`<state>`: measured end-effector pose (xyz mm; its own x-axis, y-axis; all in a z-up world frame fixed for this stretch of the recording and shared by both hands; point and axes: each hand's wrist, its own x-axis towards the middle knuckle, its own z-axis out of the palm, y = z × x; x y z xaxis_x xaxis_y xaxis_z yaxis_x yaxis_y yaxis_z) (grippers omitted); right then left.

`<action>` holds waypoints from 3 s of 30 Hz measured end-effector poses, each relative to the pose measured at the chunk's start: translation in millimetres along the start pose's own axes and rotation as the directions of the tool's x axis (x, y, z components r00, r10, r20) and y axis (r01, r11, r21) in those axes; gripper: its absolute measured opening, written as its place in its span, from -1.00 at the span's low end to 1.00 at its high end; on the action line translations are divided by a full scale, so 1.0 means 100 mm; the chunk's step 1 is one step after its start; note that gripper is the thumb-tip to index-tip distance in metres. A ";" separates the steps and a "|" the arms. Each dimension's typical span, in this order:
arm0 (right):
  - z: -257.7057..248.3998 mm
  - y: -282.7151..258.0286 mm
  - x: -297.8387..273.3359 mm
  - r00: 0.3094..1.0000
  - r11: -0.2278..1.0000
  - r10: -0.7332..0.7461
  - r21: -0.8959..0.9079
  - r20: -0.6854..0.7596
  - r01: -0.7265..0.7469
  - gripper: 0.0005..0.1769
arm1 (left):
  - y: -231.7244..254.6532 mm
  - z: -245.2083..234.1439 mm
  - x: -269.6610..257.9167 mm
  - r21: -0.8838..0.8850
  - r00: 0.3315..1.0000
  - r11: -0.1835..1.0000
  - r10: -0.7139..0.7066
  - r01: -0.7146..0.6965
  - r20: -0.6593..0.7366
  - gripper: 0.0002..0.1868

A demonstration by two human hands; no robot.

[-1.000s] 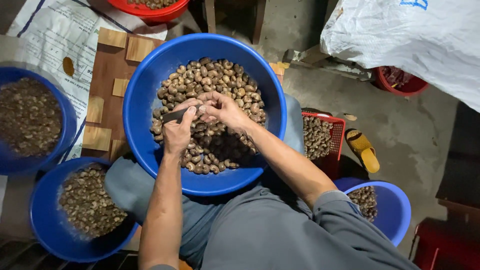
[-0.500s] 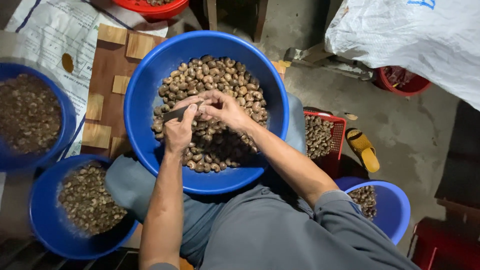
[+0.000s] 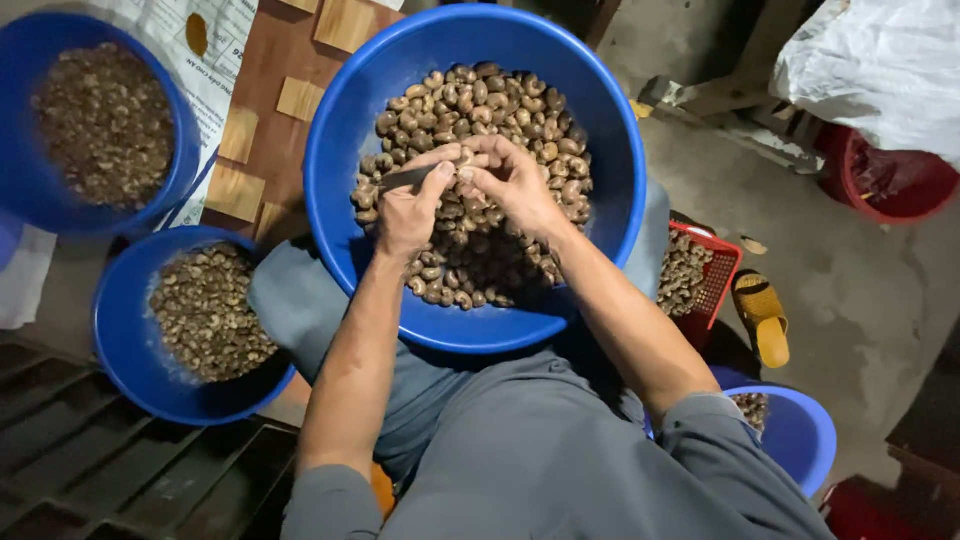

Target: Manually processing and inspecting nuts in a large basin using a small handheld tool

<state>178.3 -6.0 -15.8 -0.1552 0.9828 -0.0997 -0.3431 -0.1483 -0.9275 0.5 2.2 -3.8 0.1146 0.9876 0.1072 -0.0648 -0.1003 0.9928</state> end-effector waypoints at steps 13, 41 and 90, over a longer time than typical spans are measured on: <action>0.06 -0.25 -0.10 0.967 0.798 -0.254 -0.565 -0.001 0.209 -0.54 | 0.19 0.05 0.00 -0.203 0.999 0.979 0.012 -0.003 0.041 -0.80; -0.11 -0.84 -0.52 0.945 0.934 -0.232 -0.324 -0.230 0.150 -0.77 | 0.12 0.06 -0.03 -0.027 0.997 1.000 -0.005 0.003 -0.075 -0.79; -0.36 -0.05 -0.10 0.999 -0.076 0.015 -0.996 0.048 0.049 -0.42 | 0.04 0.15 -0.08 0.146 0.945 0.934 -0.315 0.325 -0.088 -0.77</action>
<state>214.7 -11.3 -23.3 -0.2044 0.9742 -0.0960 0.9411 0.1685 -0.2932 14.0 -7.7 -0.2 0.0413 0.9755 -0.2161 0.1214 0.2098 0.9702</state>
